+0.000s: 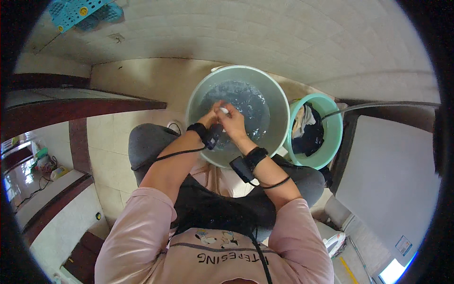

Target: The person hand-washes a white cloth and a dark garment in a bucket of soapy water by rubbing and squeezing the fabric.

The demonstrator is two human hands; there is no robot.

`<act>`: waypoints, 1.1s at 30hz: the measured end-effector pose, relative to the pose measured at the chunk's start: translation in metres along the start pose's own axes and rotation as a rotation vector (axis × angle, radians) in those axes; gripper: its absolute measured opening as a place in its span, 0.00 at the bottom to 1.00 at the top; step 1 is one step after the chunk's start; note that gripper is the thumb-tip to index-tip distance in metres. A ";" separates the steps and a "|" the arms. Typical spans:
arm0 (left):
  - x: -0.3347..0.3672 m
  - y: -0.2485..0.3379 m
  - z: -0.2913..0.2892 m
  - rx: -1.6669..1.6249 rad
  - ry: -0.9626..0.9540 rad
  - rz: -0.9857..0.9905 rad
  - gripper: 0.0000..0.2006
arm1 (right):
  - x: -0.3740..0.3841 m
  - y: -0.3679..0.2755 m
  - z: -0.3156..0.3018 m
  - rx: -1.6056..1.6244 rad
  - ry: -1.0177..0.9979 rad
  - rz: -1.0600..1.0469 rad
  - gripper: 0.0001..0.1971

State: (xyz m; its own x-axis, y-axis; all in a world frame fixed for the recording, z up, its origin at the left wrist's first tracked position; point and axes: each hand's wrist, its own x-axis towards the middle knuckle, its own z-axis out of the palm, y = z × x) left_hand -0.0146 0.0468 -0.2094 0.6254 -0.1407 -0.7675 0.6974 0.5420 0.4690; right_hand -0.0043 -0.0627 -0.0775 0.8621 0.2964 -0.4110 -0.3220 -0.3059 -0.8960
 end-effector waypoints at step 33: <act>-0.015 -0.007 0.060 -0.152 0.197 -0.109 0.20 | 0.038 0.125 -0.067 0.037 -0.039 0.215 0.12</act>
State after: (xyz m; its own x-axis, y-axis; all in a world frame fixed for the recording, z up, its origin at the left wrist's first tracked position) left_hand -0.0075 -0.0046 -0.1747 0.4592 -0.0495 -0.8869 0.6870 0.6527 0.3193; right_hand 0.0139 -0.1503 -0.1942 0.7566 0.2625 -0.5989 -0.5119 -0.3322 -0.7922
